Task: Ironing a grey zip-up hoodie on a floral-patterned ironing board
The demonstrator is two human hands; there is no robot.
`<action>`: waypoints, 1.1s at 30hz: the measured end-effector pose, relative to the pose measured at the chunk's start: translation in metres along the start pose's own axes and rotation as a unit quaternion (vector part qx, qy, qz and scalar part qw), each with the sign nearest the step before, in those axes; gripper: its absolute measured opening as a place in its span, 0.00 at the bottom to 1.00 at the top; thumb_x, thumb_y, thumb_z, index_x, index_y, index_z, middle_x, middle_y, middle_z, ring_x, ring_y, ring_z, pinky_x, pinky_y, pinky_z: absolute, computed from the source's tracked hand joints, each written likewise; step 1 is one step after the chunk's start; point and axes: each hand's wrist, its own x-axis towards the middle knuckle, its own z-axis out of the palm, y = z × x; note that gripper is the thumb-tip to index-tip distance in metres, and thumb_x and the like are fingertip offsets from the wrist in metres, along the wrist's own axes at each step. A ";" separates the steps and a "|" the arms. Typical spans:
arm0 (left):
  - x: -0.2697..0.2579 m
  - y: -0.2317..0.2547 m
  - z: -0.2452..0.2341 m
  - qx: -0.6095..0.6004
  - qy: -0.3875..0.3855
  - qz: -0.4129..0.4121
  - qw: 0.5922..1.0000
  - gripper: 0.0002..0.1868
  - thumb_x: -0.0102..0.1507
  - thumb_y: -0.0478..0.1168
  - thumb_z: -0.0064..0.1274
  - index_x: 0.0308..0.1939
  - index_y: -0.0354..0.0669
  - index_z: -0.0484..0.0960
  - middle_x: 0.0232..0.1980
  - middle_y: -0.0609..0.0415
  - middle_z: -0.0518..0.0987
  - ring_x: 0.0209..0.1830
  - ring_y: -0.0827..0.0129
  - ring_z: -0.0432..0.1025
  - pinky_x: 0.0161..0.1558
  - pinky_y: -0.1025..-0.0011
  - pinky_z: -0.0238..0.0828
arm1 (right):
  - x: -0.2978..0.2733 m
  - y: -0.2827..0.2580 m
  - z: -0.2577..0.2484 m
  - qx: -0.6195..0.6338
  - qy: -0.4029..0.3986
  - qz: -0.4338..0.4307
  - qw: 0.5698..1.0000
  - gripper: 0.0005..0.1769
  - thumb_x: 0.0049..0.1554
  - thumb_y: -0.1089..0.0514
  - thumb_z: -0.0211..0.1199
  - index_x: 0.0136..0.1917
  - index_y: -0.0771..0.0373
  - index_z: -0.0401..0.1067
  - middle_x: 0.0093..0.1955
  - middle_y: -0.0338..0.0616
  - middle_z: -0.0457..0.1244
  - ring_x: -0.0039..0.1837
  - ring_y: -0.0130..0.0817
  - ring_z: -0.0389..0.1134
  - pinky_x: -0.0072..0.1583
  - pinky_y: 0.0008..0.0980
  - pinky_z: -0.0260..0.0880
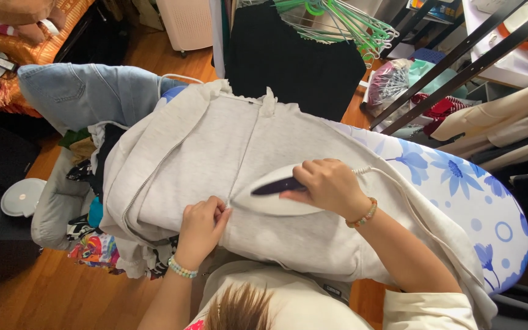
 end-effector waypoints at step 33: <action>-0.003 -0.005 -0.001 -0.028 -0.033 0.008 0.999 0.10 0.59 0.37 0.51 0.40 0.49 0.65 0.23 0.58 0.76 0.29 0.61 0.76 0.44 0.66 0.62 | 0.019 0.041 0.040 -0.171 -0.045 0.231 0.957 0.32 0.61 0.24 0.55 0.35 0.53 0.66 0.22 0.35 0.58 0.24 0.30 0.65 0.28 0.25 0.62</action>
